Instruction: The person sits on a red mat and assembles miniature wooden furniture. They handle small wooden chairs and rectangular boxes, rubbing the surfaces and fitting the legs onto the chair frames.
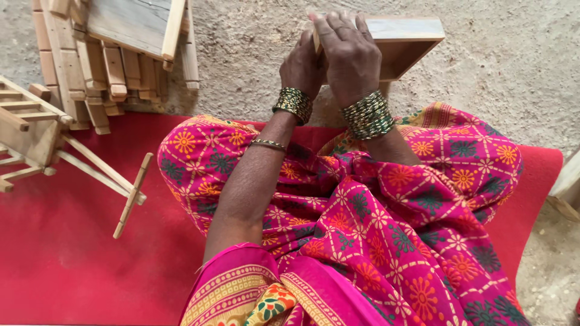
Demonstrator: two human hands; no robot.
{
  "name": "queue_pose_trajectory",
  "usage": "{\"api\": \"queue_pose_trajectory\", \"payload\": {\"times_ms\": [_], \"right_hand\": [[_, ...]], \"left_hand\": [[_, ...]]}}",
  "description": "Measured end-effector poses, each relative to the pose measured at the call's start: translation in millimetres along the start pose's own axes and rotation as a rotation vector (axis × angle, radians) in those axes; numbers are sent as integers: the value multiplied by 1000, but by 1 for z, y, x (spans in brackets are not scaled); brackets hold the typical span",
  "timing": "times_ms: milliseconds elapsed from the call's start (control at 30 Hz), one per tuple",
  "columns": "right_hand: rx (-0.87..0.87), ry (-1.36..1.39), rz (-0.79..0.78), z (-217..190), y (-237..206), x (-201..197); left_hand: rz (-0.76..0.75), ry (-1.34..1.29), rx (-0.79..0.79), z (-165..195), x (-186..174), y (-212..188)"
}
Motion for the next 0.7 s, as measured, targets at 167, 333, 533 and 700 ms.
{"api": "queue_pose_trajectory", "payload": {"times_ms": [167, 333, 533, 700], "right_hand": [[146, -92, -178, 85, -18, -4], [222, -278, -40, 140, -39, -26], [75, -39, -113, 17, -6, 9], [81, 56, -138, 24, 0, -10]], "left_hand": [[40, 42, 6, -2, -3, 2], [79, 70, 37, 0, 2, 3], [107, 88, 97, 9, -11, -1], [-37, 22, 22, 1, -3, 0]]}}
Point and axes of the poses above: each hand's wrist, its own y-axis towards the middle knuckle, its own x-axis out of the palm, z = x × y, the point moved 7 cm from there along y, towards the middle knuckle, and after that the axes turned 5 degrees about x, right-handed, at the moved point
